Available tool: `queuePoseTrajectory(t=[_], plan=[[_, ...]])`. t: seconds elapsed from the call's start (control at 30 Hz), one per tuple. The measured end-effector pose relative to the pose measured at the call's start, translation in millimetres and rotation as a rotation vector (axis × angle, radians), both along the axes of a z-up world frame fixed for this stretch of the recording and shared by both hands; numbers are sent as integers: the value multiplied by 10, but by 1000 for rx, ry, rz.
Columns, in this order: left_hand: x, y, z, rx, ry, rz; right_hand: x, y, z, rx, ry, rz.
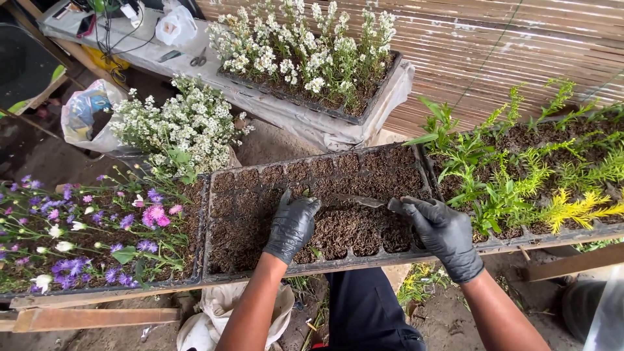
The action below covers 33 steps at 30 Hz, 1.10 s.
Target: Leveling soil in a multi-cell seed tray using a small hand tool.
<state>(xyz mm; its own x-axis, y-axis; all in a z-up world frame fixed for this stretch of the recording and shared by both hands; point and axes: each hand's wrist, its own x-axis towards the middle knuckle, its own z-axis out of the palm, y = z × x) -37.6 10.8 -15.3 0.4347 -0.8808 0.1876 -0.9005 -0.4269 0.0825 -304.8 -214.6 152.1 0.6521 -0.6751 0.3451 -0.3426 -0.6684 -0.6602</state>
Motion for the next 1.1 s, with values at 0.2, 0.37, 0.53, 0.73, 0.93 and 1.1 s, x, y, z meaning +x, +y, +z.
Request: queuePoseTrajectory(t=[0.2,0.37,0.53,0.73,0.93,1.1], plan=[[-71,-24,39,24,17,-14,46,-125,36,-17,81,-35],[-245,-232,597,88,-68,-72,-76,-20,124,38,28,-29],[-172,-420,277,316,-27,-65,-108,-15,148,118,19,-88],[-155,-534,437,433,109,-44,-66,18,189,104,-44,-76],[-58,-618,33,392,116,-1,27,41,65,156,-94,-81],[-68,-543,-43,358,178,4,-12,134,173,215,-93,-117]])
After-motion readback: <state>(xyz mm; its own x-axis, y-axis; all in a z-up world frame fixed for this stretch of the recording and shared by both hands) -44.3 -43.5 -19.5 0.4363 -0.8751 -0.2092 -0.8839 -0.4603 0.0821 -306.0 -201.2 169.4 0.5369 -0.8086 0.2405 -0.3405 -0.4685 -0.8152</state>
